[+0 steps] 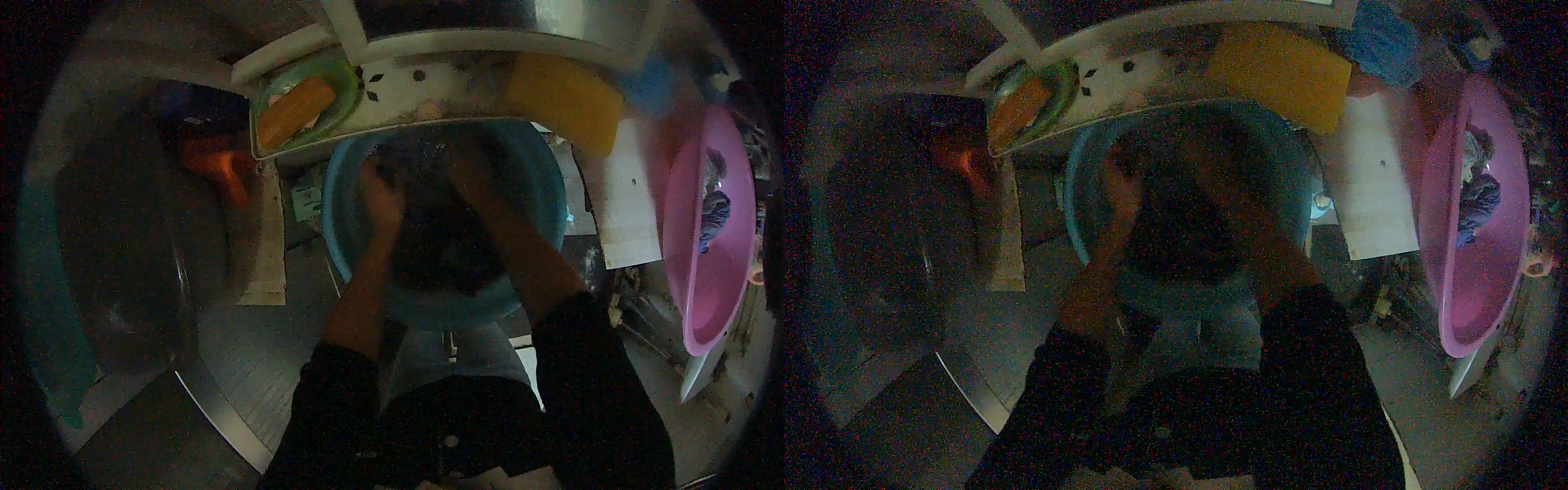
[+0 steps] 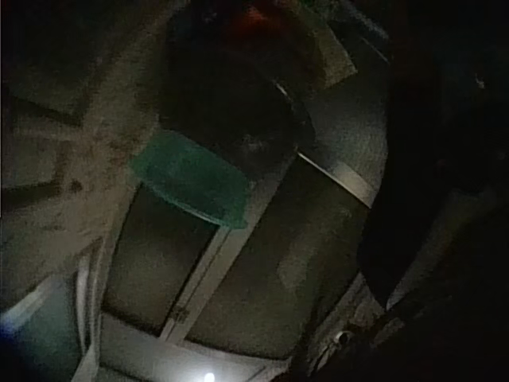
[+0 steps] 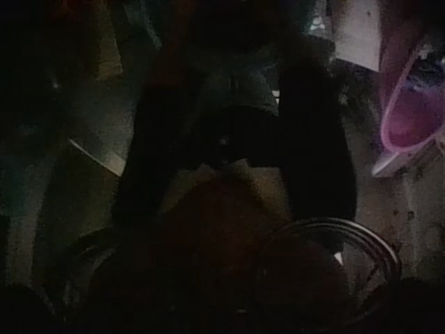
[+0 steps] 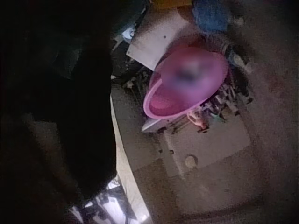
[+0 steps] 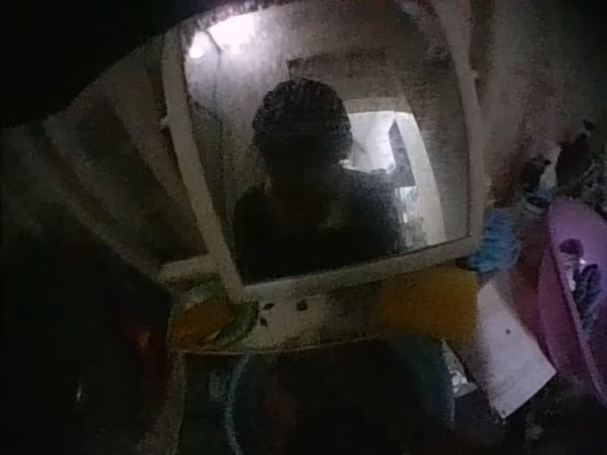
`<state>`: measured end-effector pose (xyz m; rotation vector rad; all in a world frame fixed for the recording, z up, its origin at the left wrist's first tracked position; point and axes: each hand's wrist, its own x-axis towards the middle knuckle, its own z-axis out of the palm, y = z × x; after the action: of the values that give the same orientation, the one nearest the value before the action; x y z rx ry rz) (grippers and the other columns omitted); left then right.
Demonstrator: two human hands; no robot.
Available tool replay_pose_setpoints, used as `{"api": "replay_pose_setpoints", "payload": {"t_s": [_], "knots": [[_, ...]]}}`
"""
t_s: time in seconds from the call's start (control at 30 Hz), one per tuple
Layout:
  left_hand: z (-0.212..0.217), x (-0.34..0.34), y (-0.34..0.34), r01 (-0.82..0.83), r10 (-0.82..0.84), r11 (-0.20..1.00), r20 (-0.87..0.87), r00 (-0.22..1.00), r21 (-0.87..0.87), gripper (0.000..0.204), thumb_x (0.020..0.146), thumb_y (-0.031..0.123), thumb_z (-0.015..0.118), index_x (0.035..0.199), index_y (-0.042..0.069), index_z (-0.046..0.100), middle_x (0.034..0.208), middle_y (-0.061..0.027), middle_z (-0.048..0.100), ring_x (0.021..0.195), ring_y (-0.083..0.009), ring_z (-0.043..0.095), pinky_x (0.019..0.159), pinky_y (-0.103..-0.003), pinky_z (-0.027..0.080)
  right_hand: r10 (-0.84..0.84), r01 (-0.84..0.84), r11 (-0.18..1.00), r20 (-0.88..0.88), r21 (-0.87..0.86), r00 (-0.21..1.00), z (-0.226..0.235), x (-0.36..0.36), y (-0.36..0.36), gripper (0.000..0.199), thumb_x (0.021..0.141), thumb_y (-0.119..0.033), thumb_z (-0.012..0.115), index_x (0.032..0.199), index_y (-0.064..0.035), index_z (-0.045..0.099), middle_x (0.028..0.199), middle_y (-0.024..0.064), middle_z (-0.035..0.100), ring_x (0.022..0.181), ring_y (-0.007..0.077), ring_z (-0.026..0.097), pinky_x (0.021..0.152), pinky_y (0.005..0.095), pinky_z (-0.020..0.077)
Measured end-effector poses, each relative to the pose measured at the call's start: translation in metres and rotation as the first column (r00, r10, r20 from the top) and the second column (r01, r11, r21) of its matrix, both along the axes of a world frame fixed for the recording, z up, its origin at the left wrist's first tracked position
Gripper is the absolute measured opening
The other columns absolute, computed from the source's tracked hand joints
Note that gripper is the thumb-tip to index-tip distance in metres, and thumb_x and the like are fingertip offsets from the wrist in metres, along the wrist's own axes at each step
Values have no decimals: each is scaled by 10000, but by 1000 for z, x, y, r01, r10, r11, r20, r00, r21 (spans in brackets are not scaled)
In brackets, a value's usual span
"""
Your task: The person hand-washes dark garments in a blue basin filled with soapy water, repeatedly scrubbing and rinsing each item. After washing, the person transfers the wet clothes into a pink basin and then pours the soapy water from the blue basin into a sink.
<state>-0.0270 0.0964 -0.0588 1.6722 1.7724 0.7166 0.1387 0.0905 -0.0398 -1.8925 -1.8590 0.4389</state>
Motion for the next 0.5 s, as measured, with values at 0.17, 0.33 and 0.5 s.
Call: {"api": "replay_pose_setpoints", "payload": {"t_s": [0.17,0.33,0.5], "knots": [[18,20,11,-23,576,811,792,205,-584,473,788,260,548,1168,13,411,1204,-141,415,1059,-301,443,900,-405,367,157,-134,987,-338,90,928,86,-26,-34,236,653,-118,576,887,-126,606,902,135,568,876,314,535,744,398,455],[34,20,-13,233,664,706,740,108,-668,448,786,273,553,1139,21,442,1144,-137,458,1028,-296,463,868,-400,388,54,-52,999,-156,16,986,125,-76,-52,289,686,-260,615,945,-133,601,927,153,563,915,325,529,766,428,450],[33,38,-8,-131,118,986,-117,986,-106,424,784,286,558,1110,30,472,1084,-133,501,998,-290,482,836,-395,408,-82,25,975,-249,-221,965,94,-51,7,269,698,-240,604,946,-134,603,966,132,555,909,327,530,765,409,449]]}}
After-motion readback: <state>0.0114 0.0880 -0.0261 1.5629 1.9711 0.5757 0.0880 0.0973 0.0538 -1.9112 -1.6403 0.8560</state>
